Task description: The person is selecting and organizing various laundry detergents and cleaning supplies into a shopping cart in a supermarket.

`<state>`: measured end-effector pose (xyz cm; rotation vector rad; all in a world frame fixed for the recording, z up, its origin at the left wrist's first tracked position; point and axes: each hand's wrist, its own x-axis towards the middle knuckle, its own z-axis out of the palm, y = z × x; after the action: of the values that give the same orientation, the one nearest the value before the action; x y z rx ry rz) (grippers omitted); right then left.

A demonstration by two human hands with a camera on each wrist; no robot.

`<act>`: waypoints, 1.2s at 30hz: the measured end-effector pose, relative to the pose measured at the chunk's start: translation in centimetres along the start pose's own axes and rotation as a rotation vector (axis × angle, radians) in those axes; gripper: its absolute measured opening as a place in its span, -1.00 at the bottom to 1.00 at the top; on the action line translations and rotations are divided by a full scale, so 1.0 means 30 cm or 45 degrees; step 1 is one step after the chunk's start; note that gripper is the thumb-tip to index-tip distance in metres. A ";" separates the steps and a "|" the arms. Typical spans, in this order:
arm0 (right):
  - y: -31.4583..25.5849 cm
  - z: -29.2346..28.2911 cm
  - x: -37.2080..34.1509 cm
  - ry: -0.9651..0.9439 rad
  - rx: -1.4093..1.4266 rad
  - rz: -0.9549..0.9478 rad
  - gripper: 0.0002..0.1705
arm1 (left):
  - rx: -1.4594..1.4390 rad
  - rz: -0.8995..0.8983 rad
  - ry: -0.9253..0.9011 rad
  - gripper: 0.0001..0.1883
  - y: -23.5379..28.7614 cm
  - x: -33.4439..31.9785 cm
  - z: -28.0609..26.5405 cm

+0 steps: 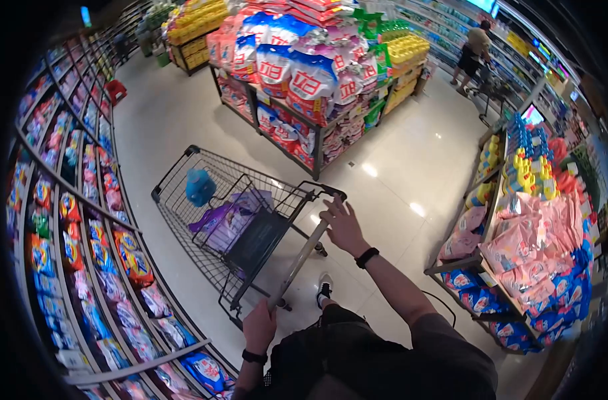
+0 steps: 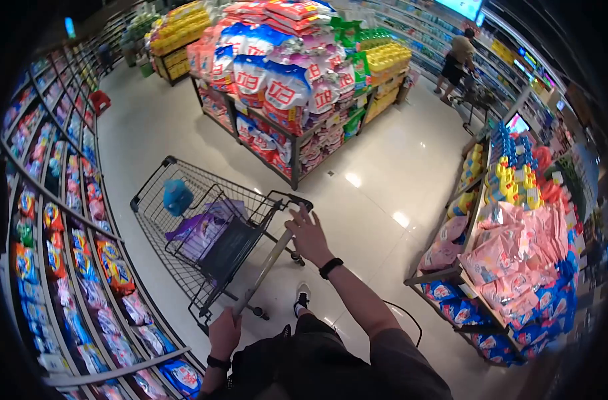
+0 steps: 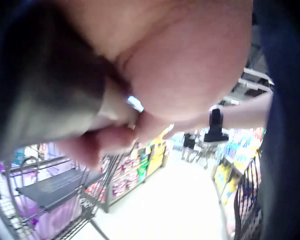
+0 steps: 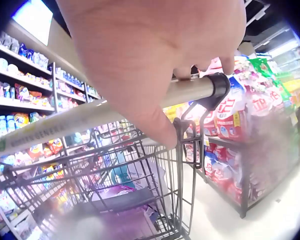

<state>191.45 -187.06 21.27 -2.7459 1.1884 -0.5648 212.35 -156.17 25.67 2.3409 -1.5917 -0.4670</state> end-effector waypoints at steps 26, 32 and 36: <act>0.047 0.268 0.924 0.482 0.311 -0.657 -0.85 | 0.679 -0.347 0.771 -0.74 -0.241 0.632 -0.079; -0.027 0.368 0.930 0.580 0.336 -0.722 -0.78 | 0.646 -0.474 0.978 -0.81 -0.293 0.621 -0.030; 0.006 0.426 1.023 0.510 0.269 -0.679 -0.83 | 0.504 -0.466 1.032 -0.84 -0.282 0.741 -0.040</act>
<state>215.33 -210.02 18.47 -2.8242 0.3774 -1.2578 227.62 -173.81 20.92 2.5820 -0.9224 0.7261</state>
